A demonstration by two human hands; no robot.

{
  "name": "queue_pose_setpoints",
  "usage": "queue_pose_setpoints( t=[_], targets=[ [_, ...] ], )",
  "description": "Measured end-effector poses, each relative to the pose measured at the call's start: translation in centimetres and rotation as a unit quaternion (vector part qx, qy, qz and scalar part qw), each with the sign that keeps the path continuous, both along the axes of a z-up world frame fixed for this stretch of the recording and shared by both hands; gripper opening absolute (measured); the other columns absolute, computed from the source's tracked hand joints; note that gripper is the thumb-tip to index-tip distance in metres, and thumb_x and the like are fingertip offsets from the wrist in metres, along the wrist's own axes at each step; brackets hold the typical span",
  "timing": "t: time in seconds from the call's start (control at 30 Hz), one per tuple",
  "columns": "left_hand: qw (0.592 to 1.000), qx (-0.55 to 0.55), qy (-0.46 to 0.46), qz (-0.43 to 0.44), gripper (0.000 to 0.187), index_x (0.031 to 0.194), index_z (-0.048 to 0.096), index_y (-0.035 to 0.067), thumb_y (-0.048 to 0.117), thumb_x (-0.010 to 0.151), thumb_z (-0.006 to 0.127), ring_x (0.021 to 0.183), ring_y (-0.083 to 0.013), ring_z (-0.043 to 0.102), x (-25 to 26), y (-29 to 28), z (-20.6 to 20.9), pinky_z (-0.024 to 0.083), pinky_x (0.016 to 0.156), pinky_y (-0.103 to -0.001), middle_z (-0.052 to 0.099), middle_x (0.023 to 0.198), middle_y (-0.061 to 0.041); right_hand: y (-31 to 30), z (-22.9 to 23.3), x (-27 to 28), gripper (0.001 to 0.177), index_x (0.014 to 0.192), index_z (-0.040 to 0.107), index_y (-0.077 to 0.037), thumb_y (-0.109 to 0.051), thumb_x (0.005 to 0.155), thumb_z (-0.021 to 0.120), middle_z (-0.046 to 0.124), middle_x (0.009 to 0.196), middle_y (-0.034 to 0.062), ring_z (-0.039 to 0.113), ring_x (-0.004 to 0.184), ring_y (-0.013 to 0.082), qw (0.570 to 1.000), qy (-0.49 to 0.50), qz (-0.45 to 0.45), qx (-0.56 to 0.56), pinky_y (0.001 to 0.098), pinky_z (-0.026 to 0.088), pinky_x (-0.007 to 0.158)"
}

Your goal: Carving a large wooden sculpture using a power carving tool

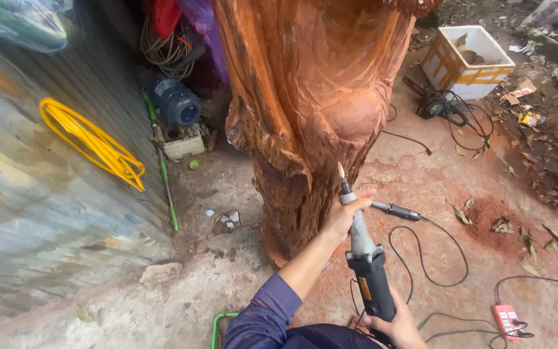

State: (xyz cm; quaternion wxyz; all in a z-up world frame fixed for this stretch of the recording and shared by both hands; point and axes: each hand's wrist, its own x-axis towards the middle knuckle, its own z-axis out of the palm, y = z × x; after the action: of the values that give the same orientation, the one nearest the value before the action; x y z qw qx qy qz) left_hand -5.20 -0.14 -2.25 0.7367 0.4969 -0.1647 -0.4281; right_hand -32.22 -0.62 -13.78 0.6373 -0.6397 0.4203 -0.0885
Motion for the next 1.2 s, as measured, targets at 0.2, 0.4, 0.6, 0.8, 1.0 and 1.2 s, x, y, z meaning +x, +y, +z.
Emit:
queue_pose_setpoints(
  t=[0.2, 0.4, 0.6, 0.8, 1.0, 1.2],
  targets=[
    [0.998, 0.027, -0.034, 0.041, 0.069, 0.143, 0.056, 0.011, 0.023, 0.077, 0.071, 0.132, -0.0242, 0.057, 0.1, -1.1, 5.2, 0.043, 0.113, -0.048, 0.052, 0.158, -0.007, -4.8, 1.0, 1.7, 0.094, 0.141, 0.06, -0.011, -0.013, 0.056, 0.097, 0.069, 0.106, 0.0076, 0.062, 0.089, 0.0182, 0.992, -0.022, 0.084, -0.09, 0.0306, 0.053, 0.081],
    [0.992, 0.022, -0.06, 0.113, 0.058, 0.128, 0.068, 0.002, 0.017, 0.072, 0.072, 0.102, -0.0176, 0.064, 1.6, -2.5, 4.8, 0.046, 0.098, -0.038, 0.064, 0.145, -0.011, -5.1, 6.2, 3.2, 0.094, 0.144, 0.049, -0.01, -0.002, 0.061, 0.091, 0.063, 0.08, 0.0175, 0.064, 0.053, 0.0254, 0.992, -0.079, 0.096, 0.009, 0.0408, 0.063, 0.049],
    [0.991, 0.008, -0.066, 0.113, 0.023, 0.091, 0.075, 0.003, 0.016, 0.073, 0.073, 0.138, -0.0304, 0.056, 2.5, -3.3, 3.6, 0.037, 0.115, -0.051, 0.057, 0.153, -0.014, -5.0, 9.1, 3.3, 0.086, 0.139, 0.053, -0.009, 0.001, 0.063, 0.09, 0.064, 0.076, 0.0183, 0.065, 0.052, 0.0265, 0.994, -0.051, 0.1, 0.012, 0.039, 0.057, 0.047],
    [0.992, -0.007, -0.064, 0.111, 0.007, 0.076, 0.072, 0.008, 0.014, 0.073, 0.072, 0.142, -0.0322, 0.052, 2.8, -3.3, 3.3, 0.035, 0.116, -0.054, 0.059, 0.15, -0.015, -5.1, 9.1, 3.2, 0.091, 0.144, 0.054, -0.014, -0.003, 0.062, 0.091, 0.064, 0.09, 0.0147, 0.063, 0.061, 0.0226, 0.996, 0.0, 0.092, -0.011, 0.036, 0.058, 0.055],
    [0.993, -0.005, -0.055, 0.108, 0.023, 0.093, 0.075, 0.003, 0.013, 0.073, 0.072, 0.14, -0.0311, 0.054, 2.7, -3.2, 3.6, 0.036, 0.117, -0.052, 0.058, 0.151, -0.015, -4.6, 9.7, 3.1, 0.088, 0.142, 0.052, -0.01, 0.005, 0.063, 0.088, 0.063, 0.081, 0.0189, 0.065, 0.052, 0.0271, 0.995, -0.03, 0.092, 0.015, 0.0402, 0.058, 0.05],
    [0.992, -0.01, -0.071, 0.106, 0.009, 0.078, 0.073, 0.008, 0.014, 0.071, 0.072, 0.138, -0.033, 0.054, 2.7, -3.3, 3.1, 0.033, 0.116, -0.057, 0.058, 0.151, -0.015, -4.4, 9.3, 3.0, 0.088, 0.142, 0.051, -0.011, 0.006, 0.063, 0.088, 0.06, 0.076, 0.0189, 0.062, 0.049, 0.0275, 0.995, -0.042, 0.087, 0.023, 0.0407, 0.055, 0.044]
  ],
)
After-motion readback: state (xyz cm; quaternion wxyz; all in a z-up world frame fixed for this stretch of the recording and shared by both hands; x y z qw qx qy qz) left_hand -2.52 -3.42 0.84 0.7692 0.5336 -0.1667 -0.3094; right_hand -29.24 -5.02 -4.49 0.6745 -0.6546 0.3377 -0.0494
